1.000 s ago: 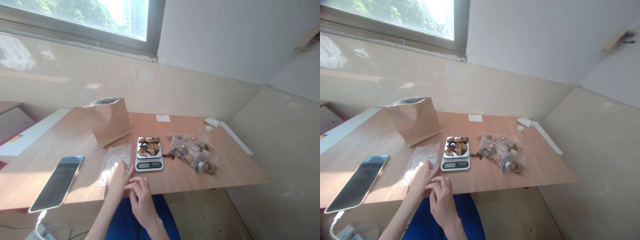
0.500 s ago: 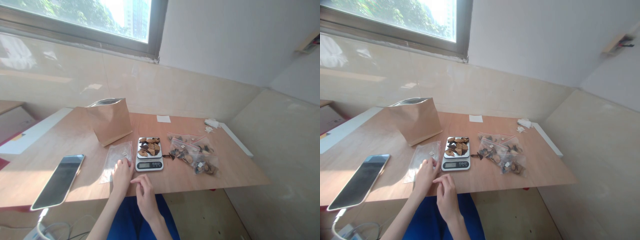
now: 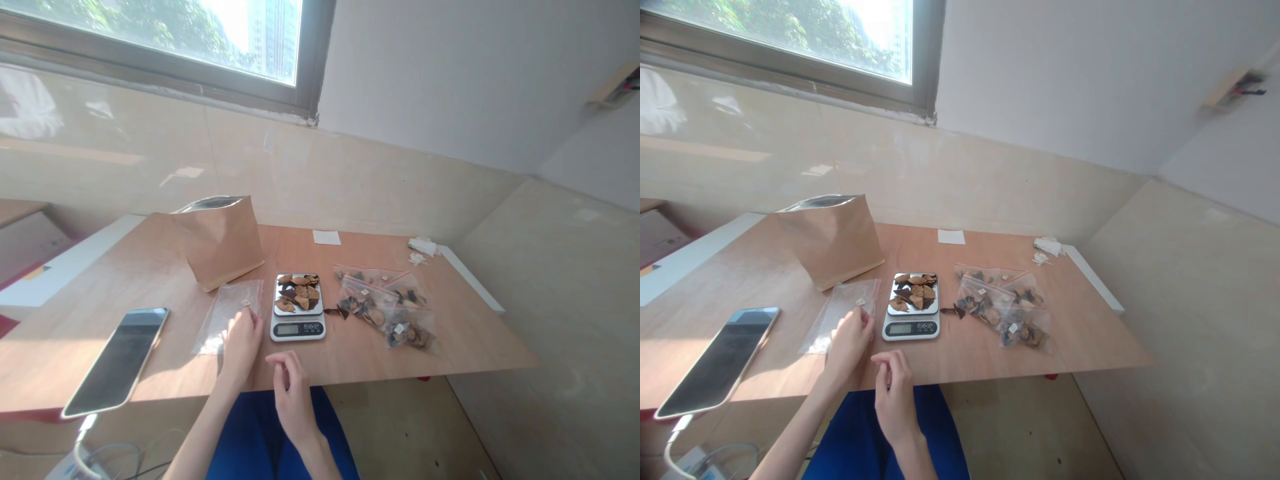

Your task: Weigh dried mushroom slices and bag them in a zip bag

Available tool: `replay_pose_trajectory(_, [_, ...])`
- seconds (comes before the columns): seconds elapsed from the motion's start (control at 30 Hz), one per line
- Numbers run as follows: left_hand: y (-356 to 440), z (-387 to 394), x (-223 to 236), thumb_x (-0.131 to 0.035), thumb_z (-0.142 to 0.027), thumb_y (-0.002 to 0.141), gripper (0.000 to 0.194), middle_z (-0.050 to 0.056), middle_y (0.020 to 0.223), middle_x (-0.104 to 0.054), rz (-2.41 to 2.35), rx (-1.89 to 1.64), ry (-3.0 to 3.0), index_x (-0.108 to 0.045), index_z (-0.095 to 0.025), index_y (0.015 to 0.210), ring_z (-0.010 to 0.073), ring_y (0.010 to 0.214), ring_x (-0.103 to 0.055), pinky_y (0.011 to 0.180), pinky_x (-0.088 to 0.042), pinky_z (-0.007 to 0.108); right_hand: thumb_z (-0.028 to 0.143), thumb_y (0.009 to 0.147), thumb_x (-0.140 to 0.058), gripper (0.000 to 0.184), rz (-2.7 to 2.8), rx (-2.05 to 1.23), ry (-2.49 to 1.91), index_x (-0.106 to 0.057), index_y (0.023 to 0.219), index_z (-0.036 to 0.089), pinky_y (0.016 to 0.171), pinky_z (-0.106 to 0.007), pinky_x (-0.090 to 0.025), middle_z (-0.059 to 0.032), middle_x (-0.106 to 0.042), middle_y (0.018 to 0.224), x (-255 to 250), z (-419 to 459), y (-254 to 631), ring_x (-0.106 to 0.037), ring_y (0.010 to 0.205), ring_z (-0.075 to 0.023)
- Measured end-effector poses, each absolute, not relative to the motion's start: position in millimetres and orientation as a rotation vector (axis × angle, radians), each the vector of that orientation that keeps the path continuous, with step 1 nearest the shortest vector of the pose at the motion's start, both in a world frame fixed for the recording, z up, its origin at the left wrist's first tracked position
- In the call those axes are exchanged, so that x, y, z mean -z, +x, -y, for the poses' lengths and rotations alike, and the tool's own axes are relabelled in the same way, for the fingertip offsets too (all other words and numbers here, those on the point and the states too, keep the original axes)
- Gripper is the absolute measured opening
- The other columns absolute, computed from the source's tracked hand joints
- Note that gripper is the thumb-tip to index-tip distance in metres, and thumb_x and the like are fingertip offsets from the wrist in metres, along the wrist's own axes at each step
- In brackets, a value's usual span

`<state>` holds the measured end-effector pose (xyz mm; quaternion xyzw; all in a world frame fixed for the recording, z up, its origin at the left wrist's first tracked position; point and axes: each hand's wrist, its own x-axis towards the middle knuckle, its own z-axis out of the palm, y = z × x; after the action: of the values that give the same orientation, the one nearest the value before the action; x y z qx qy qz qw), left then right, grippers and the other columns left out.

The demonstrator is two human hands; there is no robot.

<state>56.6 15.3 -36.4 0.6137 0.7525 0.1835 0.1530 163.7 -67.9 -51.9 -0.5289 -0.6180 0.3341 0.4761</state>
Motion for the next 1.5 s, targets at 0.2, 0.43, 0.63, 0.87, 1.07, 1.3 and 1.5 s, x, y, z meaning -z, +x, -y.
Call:
replay_pose_trajectory(0.2, [41, 10, 35, -0.035, -0.041, 0.081, 0.021, -0.001, 0.065, -0.050, -1.777, -1.057, 1.663, -0.040, -0.023, 0.071, 0.0161, 0.061, -0.050, 0.061, -0.041, 0.028, 0.035, 0.088, -0.042, 0.020, 1.427, -1.060, -1.315, -0.052, 0.090, 0.018, 0.061, -0.023, -0.045, -0.0026, -0.061, 0.080, 34, 22, 154, -0.056, 0.064, -0.0123])
replay_pose_trajectory(0.43, [38, 27, 17, -0.031, -0.034, 0.079, 0.019, -0.003, 0.055, -0.041, -1.626, -1.121, 1.744, -0.035, -0.024, 0.063, 0.0133, 0.052, -0.044, 0.053, -0.037, 0.026, 0.037, 0.089, -0.039, 0.032, 1.589, -1.043, -1.208, -0.046, 0.064, 0.019, 0.053, -0.021, -0.033, 0.0049, -0.046, 0.058, 16, 4, 156, -0.044, 0.054, -0.0094])
replay_pose_trajectory(0.63, [35, 28, -2, -0.032, -0.030, 0.081, 0.017, -0.004, 0.057, -0.041, -1.938, -1.395, 1.407, -0.037, -0.023, 0.067, 0.0130, 0.054, -0.042, 0.053, -0.034, 0.025, 0.036, 0.085, -0.044, 0.033, 1.410, -0.926, -1.377, -0.045, 0.056, 0.019, 0.053, -0.021, -0.035, 0.0039, -0.044, 0.054, 16, -4, 192, -0.042, 0.054, -0.0106])
replay_pose_trajectory(0.87, [36, 10, -13, -0.034, -0.037, 0.081, 0.023, 0.003, 0.080, -0.051, -1.954, -1.380, 1.382, -0.042, -0.022, 0.066, 0.0182, 0.082, -0.049, 0.074, -0.041, 0.030, 0.045, 0.093, -0.025, 0.044, 1.417, -0.851, -1.330, -0.060, 0.096, 0.019, 0.077, -0.031, -0.048, -0.0078, -0.062, 0.100, 21, -14, 245, -0.057, 0.086, -0.0167])
replay_pose_trajectory(1.07, [45, -13, -17, -0.033, -0.037, 0.079, 0.023, 0.010, 0.108, -0.054, -1.873, -1.364, 1.468, -0.041, -0.022, 0.063, 0.0222, 0.112, -0.045, 0.091, -0.041, 0.035, 0.042, 0.085, -0.047, 0.045, 1.697, -0.438, -1.478, -0.047, 0.123, 0.018, 0.105, -0.044, -0.030, -0.0152, -0.044, 0.131, 48, -49, 258, -0.037, 0.127, -0.0241])
replay_pose_trajectory(1.3, [56, -17, -17, -0.034, -0.040, 0.077, 0.023, 0.010, 0.112, -0.054, -1.856, -1.327, 1.384, -0.043, -0.022, 0.067, 0.0224, 0.101, -0.053, 0.091, -0.042, 0.038, 0.044, 0.084, -0.050, 0.058, 2.022, -0.492, -1.524, -0.037, 0.135, 0.020, 0.108, -0.048, -0.025, -0.0142, -0.035, 0.141, 50, -77, 248, -0.025, 0.135, -0.0270])
replay_pose_trajectory(1.5, [52, -19, -6, -0.034, -0.038, 0.077, 0.022, 0.009, 0.112, -0.054, -1.850, -1.278, 1.358, -0.044, -0.021, 0.066, 0.0229, 0.101, -0.054, 0.092, -0.041, 0.037, 0.028, 0.083, -0.051, 0.044, 2.033, -0.320, -1.428, -0.047, 0.126, 0.020, 0.104, -0.044, -0.032, -0.0120, -0.047, 0.127, 55, -70, 248, -0.039, 0.124, -0.0244])
